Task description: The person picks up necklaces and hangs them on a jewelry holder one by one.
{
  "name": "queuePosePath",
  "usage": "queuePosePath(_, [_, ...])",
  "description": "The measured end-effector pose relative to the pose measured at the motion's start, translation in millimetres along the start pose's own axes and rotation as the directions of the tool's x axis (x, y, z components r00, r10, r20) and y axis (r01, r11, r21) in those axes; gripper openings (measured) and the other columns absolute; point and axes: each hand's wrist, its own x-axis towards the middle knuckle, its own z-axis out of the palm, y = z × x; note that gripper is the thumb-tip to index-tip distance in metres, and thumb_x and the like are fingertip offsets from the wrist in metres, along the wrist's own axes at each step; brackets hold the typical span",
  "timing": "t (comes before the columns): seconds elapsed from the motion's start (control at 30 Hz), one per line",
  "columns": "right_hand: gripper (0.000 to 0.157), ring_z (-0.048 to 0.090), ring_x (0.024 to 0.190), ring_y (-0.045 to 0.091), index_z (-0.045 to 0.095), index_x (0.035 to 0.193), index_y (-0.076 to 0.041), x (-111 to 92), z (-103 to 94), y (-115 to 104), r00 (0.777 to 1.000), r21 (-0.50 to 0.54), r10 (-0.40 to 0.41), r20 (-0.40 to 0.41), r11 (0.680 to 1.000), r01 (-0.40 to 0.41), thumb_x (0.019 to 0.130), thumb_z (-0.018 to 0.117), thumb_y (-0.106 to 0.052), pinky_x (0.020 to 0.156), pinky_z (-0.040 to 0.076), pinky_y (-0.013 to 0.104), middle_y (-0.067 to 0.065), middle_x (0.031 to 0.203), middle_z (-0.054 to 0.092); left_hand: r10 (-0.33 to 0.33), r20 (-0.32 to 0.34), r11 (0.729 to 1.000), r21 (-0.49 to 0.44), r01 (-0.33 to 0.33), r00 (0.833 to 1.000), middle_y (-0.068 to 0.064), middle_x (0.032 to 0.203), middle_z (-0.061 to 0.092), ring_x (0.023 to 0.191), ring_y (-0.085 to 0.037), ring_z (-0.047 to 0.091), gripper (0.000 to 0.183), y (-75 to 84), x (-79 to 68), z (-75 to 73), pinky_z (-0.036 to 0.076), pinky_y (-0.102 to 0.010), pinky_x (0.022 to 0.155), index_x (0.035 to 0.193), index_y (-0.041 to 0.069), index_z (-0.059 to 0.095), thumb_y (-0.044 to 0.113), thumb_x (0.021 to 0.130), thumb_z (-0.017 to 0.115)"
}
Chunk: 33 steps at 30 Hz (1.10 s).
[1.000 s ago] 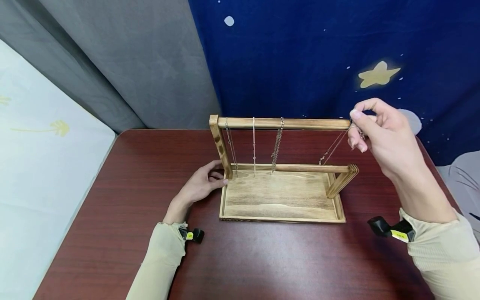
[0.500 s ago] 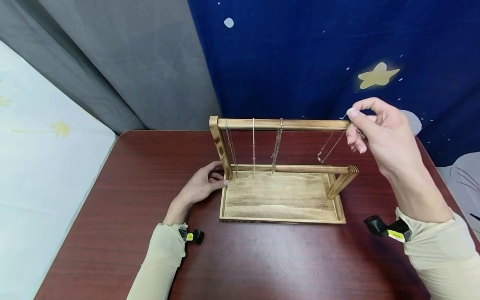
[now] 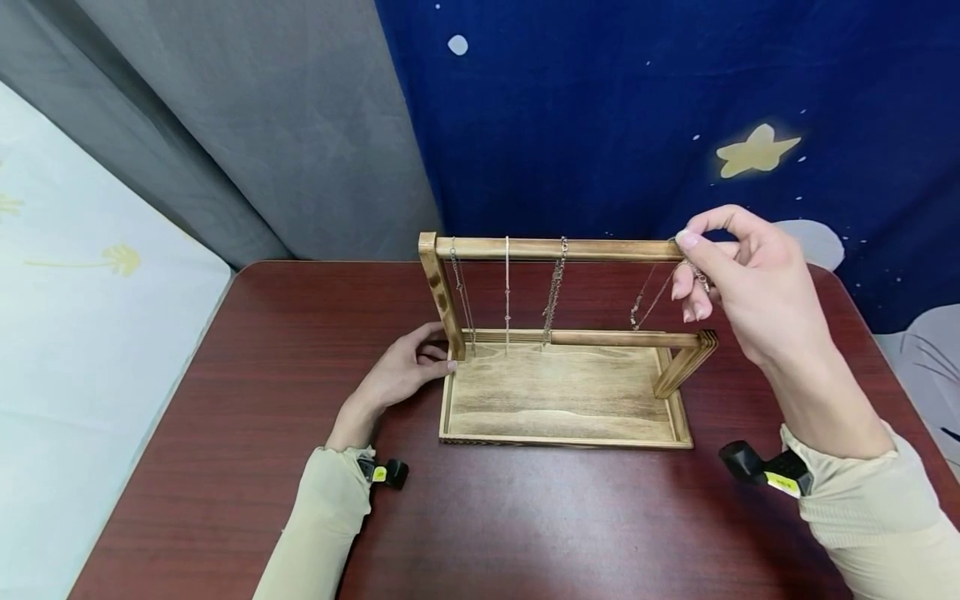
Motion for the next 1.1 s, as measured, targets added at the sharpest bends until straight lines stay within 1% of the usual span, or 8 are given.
queuePosePath(0.13, [0.011, 0.046, 0.035, 0.018, 0.055, 0.098, 0.005, -1, 3.4, 1, 1.000, -0.008, -0.005, 0.020, 1.000, 0.006, 0.096, 0.063, -0.002, 0.042, 0.048, 0.029, 0.013, 0.056, 0.062, -0.001, 0.001, 1.000, 0.001, 0.001, 1.000, -0.014, 0.135, 0.056, 0.108, -0.027, 0.063, 0.067, 0.7, 0.4, 0.1, 0.051, -0.037, 0.088, 0.150, 0.007, 0.041, 0.016, 0.092, 0.073])
queuePosePath(0.3, [0.010, 0.045, 0.034, 0.019, 0.054, 0.098, 0.004, -2, 6.9, 2, 0.999, 0.007, 0.000, 0.044, 1.000, 0.000, 0.097, 0.062, -0.002, 0.041, 0.047, 0.029, 0.013, 0.056, 0.062, -0.006, 0.008, 1.000, 0.001, 0.005, 1.000, -0.013, 0.136, 0.055, 0.108, -0.026, 0.062, 0.067, 1.2, 1.6, -0.1, 0.051, -0.039, 0.089, 0.150, 0.009, 0.041, 0.016, 0.092, 0.073])
queuePosePath(0.47, [0.011, 0.046, 0.035, 0.018, 0.054, 0.099, 0.003, -3, 11.3, 3, 0.999, 0.004, 0.013, 0.051, 1.000, -0.013, 0.097, 0.063, -0.003, 0.041, 0.047, 0.028, 0.013, 0.056, 0.062, -0.002, 0.008, 1.000, 0.009, 0.002, 1.000, -0.012, 0.136, 0.056, 0.108, -0.026, 0.062, 0.065, 2.3, 2.6, -0.3, 0.051, -0.040, 0.089, 0.149, 0.009, 0.042, 0.016, 0.092, 0.073])
queuePosePath(0.63, [0.011, 0.047, 0.035, 0.018, 0.055, 0.098, 0.003, -2, 19.5, 4, 0.998, -0.037, 0.018, 0.055, 0.999, -0.016, 0.097, 0.063, -0.005, 0.042, 0.047, 0.029, 0.012, 0.057, 0.062, -0.002, 0.001, 1.000, 0.014, 0.002, 1.000, -0.012, 0.136, 0.056, 0.109, -0.026, 0.062, 0.066, 2.2, 2.0, -0.7, 0.051, -0.040, 0.089, 0.150, 0.009, 0.042, 0.016, 0.092, 0.073])
queuePosePath(0.8, [0.011, 0.052, 0.037, 0.020, 0.057, 0.098, 0.002, 1, 27.2, 4, 0.999, -0.075, 0.011, 0.048, 0.997, -0.007, 0.097, 0.064, -0.006, 0.044, 0.050, 0.030, 0.012, 0.058, 0.063, -0.009, 0.002, 1.000, 0.009, 0.009, 1.000, -0.012, 0.137, 0.055, 0.109, -0.026, 0.062, 0.067, 1.6, 1.1, -0.9, 0.051, -0.040, 0.089, 0.150, 0.009, 0.041, 0.017, 0.092, 0.073])
queuePosePath(0.93, [0.006, 0.056, 0.040, 0.021, 0.058, 0.098, -0.001, 2, 32.0, 4, 0.999, -0.102, 0.025, 0.042, 0.995, -0.021, 0.098, 0.063, -0.006, 0.048, 0.052, 0.031, 0.013, 0.060, 0.065, -0.015, 0.004, 1.000, 0.000, 0.015, 1.000, -0.011, 0.137, 0.055, 0.108, -0.025, 0.062, 0.066, 1.8, 0.3, -0.5, 0.051, -0.039, 0.088, 0.150, 0.010, 0.042, 0.017, 0.092, 0.073])
queuePosePath(1.1, [0.006, 0.056, 0.042, 0.020, 0.058, 0.096, -0.003, 2, 37.4, 6, 0.998, -0.115, 0.043, 0.043, 0.993, -0.038, 0.097, 0.063, -0.006, 0.051, 0.052, 0.030, 0.012, 0.062, 0.066, -0.005, 0.005, 1.000, 0.006, 0.005, 1.000, -0.013, 0.138, 0.054, 0.108, -0.026, 0.062, 0.066, 0.8, 0.1, 0.3, 0.051, -0.037, 0.087, 0.150, 0.008, 0.041, 0.016, 0.092, 0.072])
